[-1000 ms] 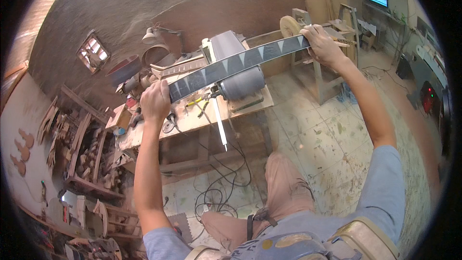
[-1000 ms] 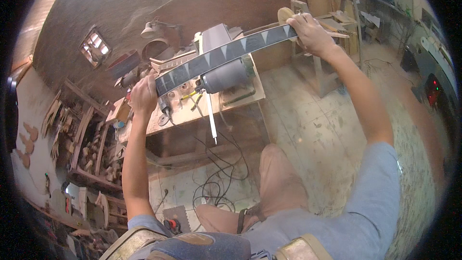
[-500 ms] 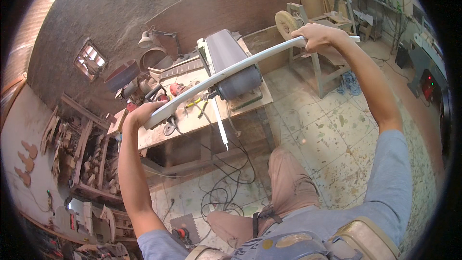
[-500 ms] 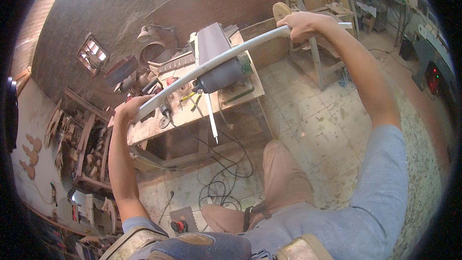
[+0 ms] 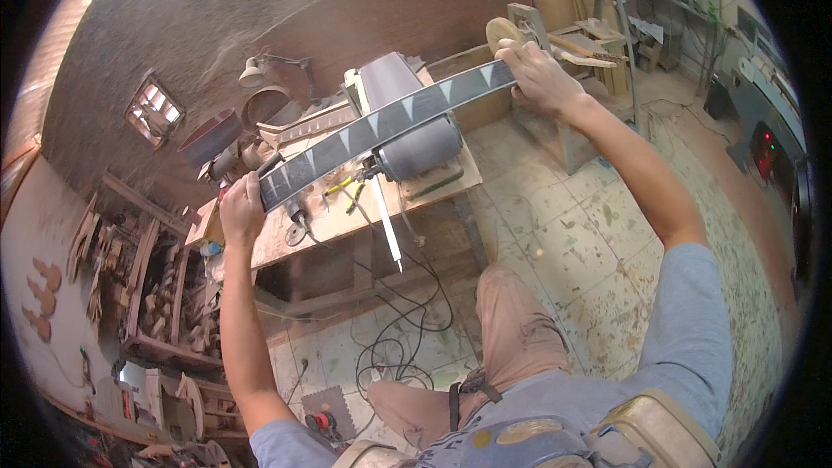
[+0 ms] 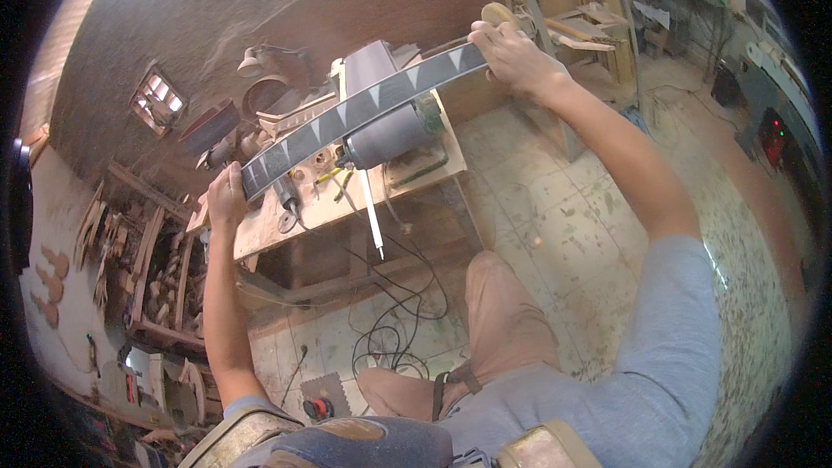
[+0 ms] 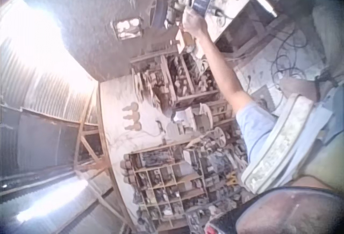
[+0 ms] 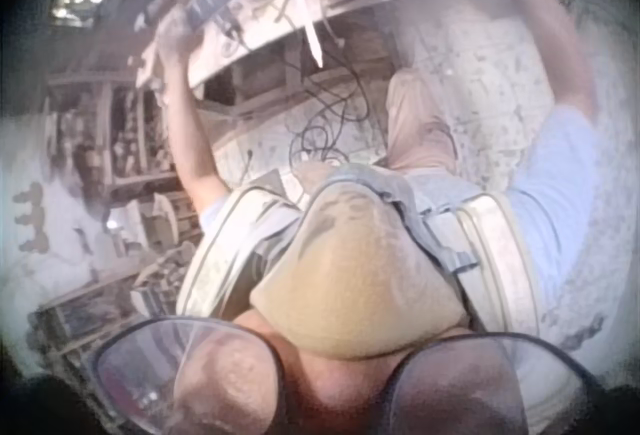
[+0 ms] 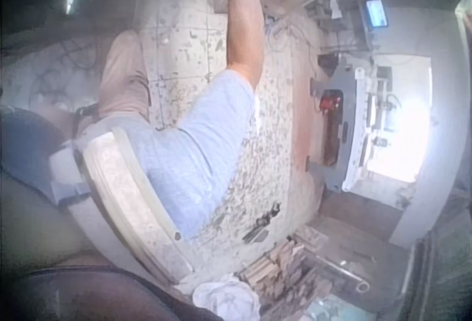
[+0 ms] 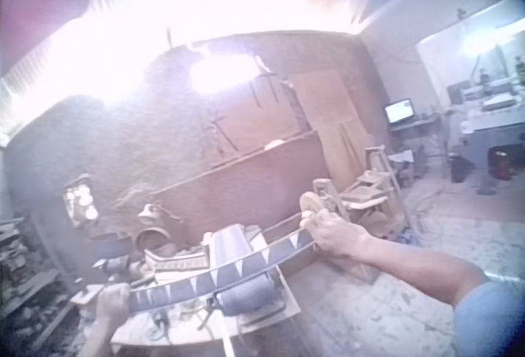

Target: The person holds a wooden guitar neck with both hands and moves it back and forth against a stationary belt sander to smooth the surface, turning it over several times to inspect and work on different sides.

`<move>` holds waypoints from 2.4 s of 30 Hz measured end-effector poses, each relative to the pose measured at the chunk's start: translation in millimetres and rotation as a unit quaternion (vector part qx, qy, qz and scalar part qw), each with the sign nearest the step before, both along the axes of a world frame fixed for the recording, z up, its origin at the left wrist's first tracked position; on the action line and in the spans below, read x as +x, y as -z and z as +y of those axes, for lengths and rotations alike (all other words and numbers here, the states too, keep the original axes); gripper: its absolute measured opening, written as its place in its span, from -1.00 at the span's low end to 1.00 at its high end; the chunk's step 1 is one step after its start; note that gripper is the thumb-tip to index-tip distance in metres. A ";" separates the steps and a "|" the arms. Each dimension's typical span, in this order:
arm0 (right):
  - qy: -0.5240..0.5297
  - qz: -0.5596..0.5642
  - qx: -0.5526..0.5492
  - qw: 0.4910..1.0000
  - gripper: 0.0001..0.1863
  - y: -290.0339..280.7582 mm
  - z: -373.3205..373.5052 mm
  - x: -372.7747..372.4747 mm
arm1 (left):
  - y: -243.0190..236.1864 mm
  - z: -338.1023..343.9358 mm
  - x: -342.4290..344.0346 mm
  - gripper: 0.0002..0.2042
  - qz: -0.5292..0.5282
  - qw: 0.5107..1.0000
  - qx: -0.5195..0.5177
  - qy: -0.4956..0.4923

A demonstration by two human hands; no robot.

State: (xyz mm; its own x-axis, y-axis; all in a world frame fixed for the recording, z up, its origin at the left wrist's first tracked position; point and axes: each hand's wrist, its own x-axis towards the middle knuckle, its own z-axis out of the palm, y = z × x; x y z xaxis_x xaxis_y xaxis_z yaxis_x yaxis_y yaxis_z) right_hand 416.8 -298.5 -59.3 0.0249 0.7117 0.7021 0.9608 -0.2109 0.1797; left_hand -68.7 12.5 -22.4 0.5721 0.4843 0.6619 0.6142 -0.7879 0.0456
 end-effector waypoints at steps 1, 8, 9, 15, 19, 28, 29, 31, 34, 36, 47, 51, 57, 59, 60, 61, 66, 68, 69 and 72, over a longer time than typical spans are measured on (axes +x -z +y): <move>-0.005 0.037 -0.062 0.997 -0.36 -8.4 -2.6 -2.3 | -2.6 2.7 -3.5 -0.53 0.035 0.998 -0.060 -0.006; -0.009 0.254 -0.404 0.879 -0.39 -70.8 -6.6 -21.2 | -32.3 13.5 -19.1 -0.61 0.112 0.880 -0.458 -0.061; 0.003 0.280 -0.425 0.861 -0.40 -78.6 -8.8 -26.3 | -43.0 2.1 -14.8 -0.61 0.109 0.868 -0.480 -0.064; -0.109 0.169 -0.292 0.935 -0.42 -52.1 22.1 -28.5 | -15.3 56.8 -87.9 -0.46 0.230 0.966 0.046 0.106; -0.039 0.033 -0.094 0.994 -0.34 -11.1 25.6 -28.1 | -0.3 15.8 -38.2 -0.49 -0.002 0.995 -0.092 -0.037; -0.060 0.101 -0.235 0.965 -0.53 -37.6 22.9 -47.4 | -7.7 36.7 -77.5 -0.54 0.126 0.984 -0.126 0.015; -0.080 0.121 -0.267 0.953 -0.56 -45.7 27.1 -47.0 | -7.4 49.2 -94.5 -0.54 0.156 0.980 -0.113 0.036; -0.087 0.181 -0.349 0.916 -0.58 -61.0 29.8 -49.2 | -11.7 55.3 -102.3 -0.52 0.170 0.962 -0.212 0.034; -0.034 0.299 -0.464 0.833 -0.57 -77.6 21.1 -43.0 | -46.7 10.7 -54.1 -0.53 0.100 0.840 -0.527 -0.078; -0.060 0.278 -0.429 0.857 -0.57 -75.0 19.1 -45.1 | -44.5 16.2 -54.8 -0.50 0.094 0.884 -0.451 -0.079; -0.013 -0.004 0.030 0.999 -0.38 -1.5 41.9 -50.8 | 0.8 2.1 -54.9 -0.56 -0.080 0.992 0.094 -0.012; -0.019 0.049 -0.070 0.996 -0.41 -10.1 29.9 -14.9 | -10.3 -22.7 -33.6 -0.54 0.005 0.994 -0.101 -0.041; -0.052 0.155 -0.255 0.953 -0.37 -43.8 -0.6 38.1 | -24.0 -9.5 -8.0 -0.51 0.199 0.937 -0.287 0.001; 0.004 0.272 -0.405 0.873 -0.40 -77.4 -15.0 30.2 | -53.0 -46.4 21.4 -0.57 0.159 0.835 -0.521 -0.081; -0.007 0.317 -0.404 0.858 -0.51 -79.6 -21.4 38.2 | -61.1 -51.4 23.8 -0.58 0.159 0.807 -0.566 -0.051; -0.007 0.311 -0.409 0.858 -0.51 -79.9 -20.6 37.6 | -62.2 -50.3 24.8 -0.57 0.156 0.818 -0.551 -0.052; -0.105 0.136 -0.193 0.966 -0.52 -37.5 -8.6 51.3 | -14.2 1.8 13.2 -0.54 0.211 0.970 -0.116 0.032; -0.042 0.100 -0.103 0.989 -0.55 -14.9 -10.4 50.6 | -10.1 -18.7 36.6 -0.58 0.054 0.989 -0.138 -0.022; -0.013 0.082 -0.057 0.995 -0.56 -6.4 -10.3 49.0 | -5.5 -25.8 42.9 -0.58 0.018 0.996 -0.087 -0.014; 0.008 0.010 0.066 0.998 -0.51 2.4 -14.5 47.0 | -0.9 -39.1 53.8 -0.55 -0.061 0.998 0.024 0.003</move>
